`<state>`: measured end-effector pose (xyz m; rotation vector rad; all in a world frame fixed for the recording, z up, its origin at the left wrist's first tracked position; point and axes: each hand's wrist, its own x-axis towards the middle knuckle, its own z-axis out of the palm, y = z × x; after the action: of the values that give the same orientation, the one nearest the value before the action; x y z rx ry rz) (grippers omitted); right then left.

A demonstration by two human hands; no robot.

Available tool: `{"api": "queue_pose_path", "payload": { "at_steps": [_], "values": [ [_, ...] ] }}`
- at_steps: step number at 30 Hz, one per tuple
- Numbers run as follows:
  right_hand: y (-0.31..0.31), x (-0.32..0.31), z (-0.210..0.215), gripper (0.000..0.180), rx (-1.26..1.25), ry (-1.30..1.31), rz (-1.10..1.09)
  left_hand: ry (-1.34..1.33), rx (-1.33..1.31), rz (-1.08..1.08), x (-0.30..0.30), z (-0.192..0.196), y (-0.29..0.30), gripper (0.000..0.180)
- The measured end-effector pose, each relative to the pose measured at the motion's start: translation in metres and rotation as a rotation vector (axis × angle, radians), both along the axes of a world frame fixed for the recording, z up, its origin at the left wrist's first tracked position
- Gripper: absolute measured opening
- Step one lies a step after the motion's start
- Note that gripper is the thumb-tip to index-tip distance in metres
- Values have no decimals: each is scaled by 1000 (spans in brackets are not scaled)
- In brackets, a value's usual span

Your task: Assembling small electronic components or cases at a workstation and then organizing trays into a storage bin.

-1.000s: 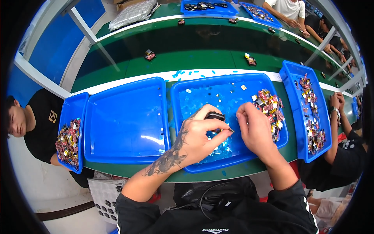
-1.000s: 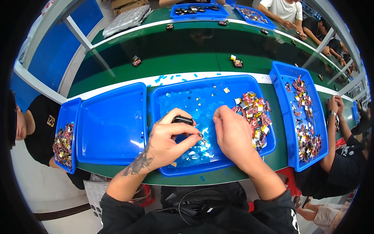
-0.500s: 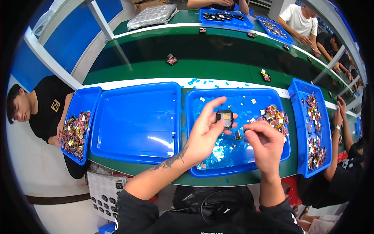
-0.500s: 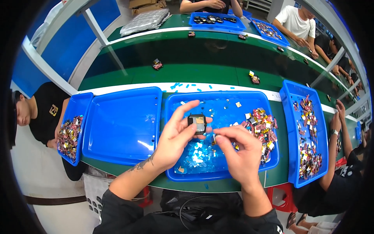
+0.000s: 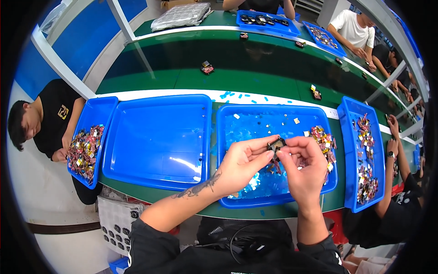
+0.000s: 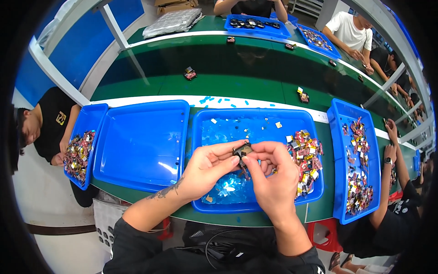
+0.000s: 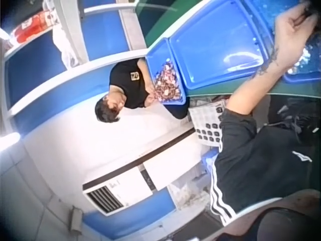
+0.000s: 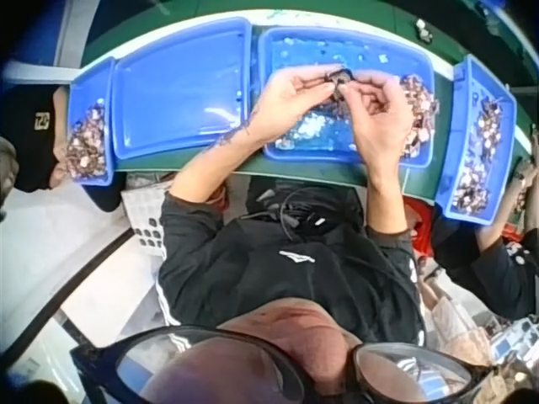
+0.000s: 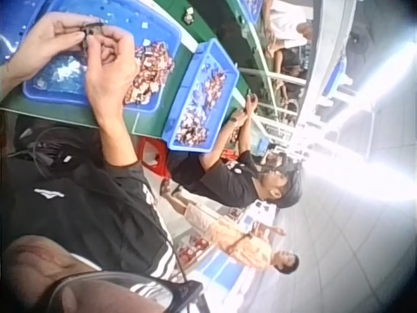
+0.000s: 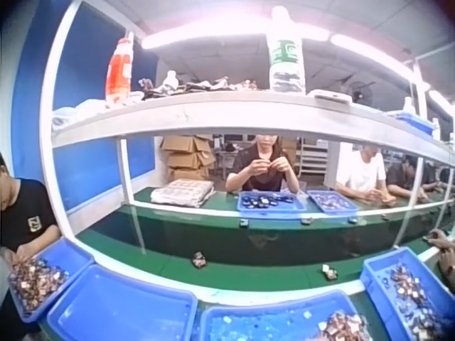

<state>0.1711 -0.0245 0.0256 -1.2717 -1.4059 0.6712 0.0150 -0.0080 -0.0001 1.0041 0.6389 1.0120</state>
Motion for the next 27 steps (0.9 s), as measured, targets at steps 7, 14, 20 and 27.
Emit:
{"api": "queue_pose_path", "payload": {
  "at_steps": [7,14,20,27],
  "values": [
    [-3,8,15,12,70,-291,75,-23,57,-62,0,0,-2,44],
    [-5,8,15,12,71,-303,82,21,97,-53,2,2,-4,44],
    [-3,13,18,12,165,-473,91,60,116,-42,3,2,-6,43],
    [-2,16,22,25,91,-403,10,166,177,-57,2,10,-9,42]
  ]
}}
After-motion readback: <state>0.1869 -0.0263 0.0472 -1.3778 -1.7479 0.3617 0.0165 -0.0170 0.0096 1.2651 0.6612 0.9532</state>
